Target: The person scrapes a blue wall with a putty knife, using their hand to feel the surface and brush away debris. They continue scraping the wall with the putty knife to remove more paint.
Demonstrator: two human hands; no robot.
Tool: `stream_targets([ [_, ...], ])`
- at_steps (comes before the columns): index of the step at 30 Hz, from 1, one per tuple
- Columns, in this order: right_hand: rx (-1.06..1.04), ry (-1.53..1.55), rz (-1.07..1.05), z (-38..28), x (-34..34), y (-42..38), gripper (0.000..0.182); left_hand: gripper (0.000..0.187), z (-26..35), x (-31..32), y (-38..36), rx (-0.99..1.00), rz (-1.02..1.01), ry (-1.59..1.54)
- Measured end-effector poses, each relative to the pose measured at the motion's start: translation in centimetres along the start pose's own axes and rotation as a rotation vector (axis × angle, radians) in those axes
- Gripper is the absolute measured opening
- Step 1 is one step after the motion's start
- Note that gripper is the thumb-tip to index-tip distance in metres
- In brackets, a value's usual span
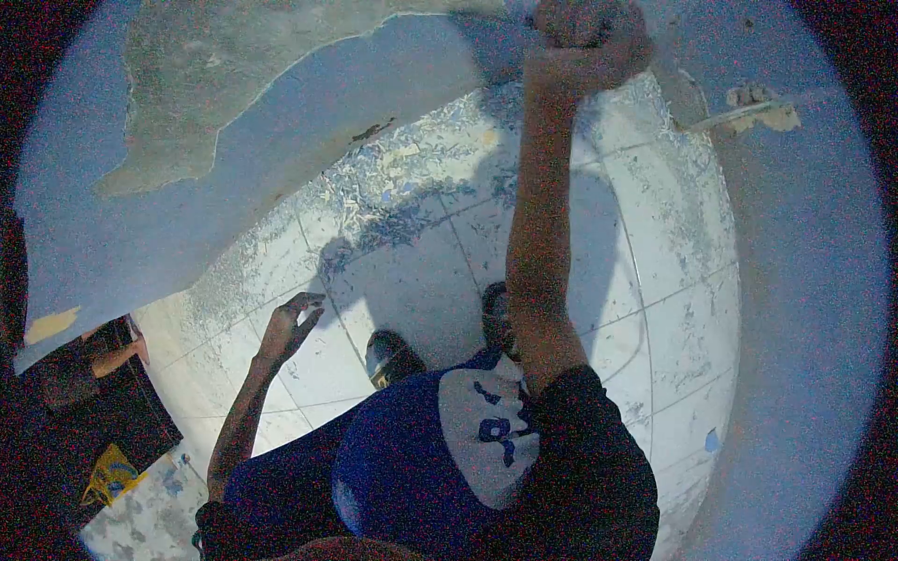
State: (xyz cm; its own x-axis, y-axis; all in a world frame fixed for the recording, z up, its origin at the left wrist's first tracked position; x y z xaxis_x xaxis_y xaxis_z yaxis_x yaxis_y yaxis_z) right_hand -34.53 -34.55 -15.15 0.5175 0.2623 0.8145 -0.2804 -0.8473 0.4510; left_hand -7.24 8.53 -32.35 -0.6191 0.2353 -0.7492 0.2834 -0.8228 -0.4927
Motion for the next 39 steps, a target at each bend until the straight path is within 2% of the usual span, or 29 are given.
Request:
stream_targets([
  [2, -0.031, 0.017, 0.077, 1.1, -1.1, 0.7, 0.052, 0.027, 0.1, 0.1, 0.1, 0.047, 0.007, 0.003],
  [3, 0.037, 0.194, -0.265, 1.0, -0.6, 1.8, 0.054, 0.027, 0.1, 0.1, -0.1, 0.066, 0.008, 0.004],
  [6, -0.137, -0.030, -0.128, 2.0, -1.9, 1.9, 0.057, 0.027, -0.3, 0.1, -0.2, 0.055, 0.023, -0.013],
  [7, -0.010, -0.071, -0.041, 2.8, -1.8, 1.7, 0.060, 0.027, -0.1, 0.2, -0.2, 0.066, 0.016, -0.009],
  [10, 0.168, 0.303, -0.032, 1.7, -2.9, 2.5, 0.062, 0.026, 0.0, 0.1, -0.2, 0.063, 0.013, -0.017],
  [13, -0.030, -0.055, -0.093, 2.5, -2.6, 1.9, 0.061, 0.026, -0.2, 0.2, -0.3, 0.041, 0.012, -0.031],
  [16, 0.090, 0.336, -0.202, 1.5, -3.2, 2.8, 0.060, 0.025, -0.1, 0.4, 0.0, 0.074, 0.019, -0.013],
  [22, 0.053, 0.179, 0.125, 2.9, -4.9, 0.7, 0.055, 0.026, 0.1, 0.3, 0.4, 0.051, 0.009, 0.001],
  [23, -0.041, -0.133, -0.077, 0.6, -2.9, 0.1, 0.052, 0.026, 0.0, 0.3, 0.2, 0.023, 0.011, -0.023],
  [26, 0.002, 0.036, 0.038, 2.3, -4.2, 1.3, 0.053, 0.026, -0.4, 0.5, -0.2, 0.036, 0.001, -0.028],
  [27, 0.015, -0.079, -0.038, 1.9, -3.0, 1.6, 0.053, 0.026, -0.5, 0.7, -0.2, 0.056, 0.003, -0.022],
  [30, 0.030, 0.012, -0.091, 0.1, -1.9, 1.8, 0.052, 0.027, -1.2, 1.0, -0.4, 0.079, -0.002, -0.006],
  [31, -0.095, 0.084, 0.020, 0.4, -1.9, 1.2, 0.051, 0.028, -1.4, 1.4, -0.8, 0.050, -0.027, 0.000],
  [34, 0.095, 0.245, -0.028, 2.2, -2.4, 1.7, 0.048, 0.032, -0.6, 0.9, 0.6, 0.022, -0.061, 0.053],
  [35, 0.031, 0.159, -0.090, 0.9, -2.4, 2.0, 0.047, 0.035, 0.3, 0.2, 0.9, 0.094, -0.014, 0.111],
  [38, 0.034, 0.226, -0.006, 0.8, -3.1, 2.2, 0.047, 0.049, 4.1, -4.3, 3.1, 0.307, 0.201, 0.250],
  [39, 0.007, 0.096, 0.018, 1.9, -3.2, 1.6, 0.046, 0.054, 6.3, -6.2, 3.9, 0.347, 0.256, 0.350],
])
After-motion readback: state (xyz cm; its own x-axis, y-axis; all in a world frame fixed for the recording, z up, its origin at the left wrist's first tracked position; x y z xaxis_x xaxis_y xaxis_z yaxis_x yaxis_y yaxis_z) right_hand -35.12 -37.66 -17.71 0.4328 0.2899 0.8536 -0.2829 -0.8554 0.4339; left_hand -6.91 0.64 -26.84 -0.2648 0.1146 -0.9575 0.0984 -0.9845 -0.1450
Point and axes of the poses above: each hand's wrist, its own y-axis towards the middle knuckle, its own x-axis out of the palm, z = x × y, the point moved 10 cm from there along y, towards the middle knuckle, and after that the axes turned 1 degree about y, right-handed, at the moved point
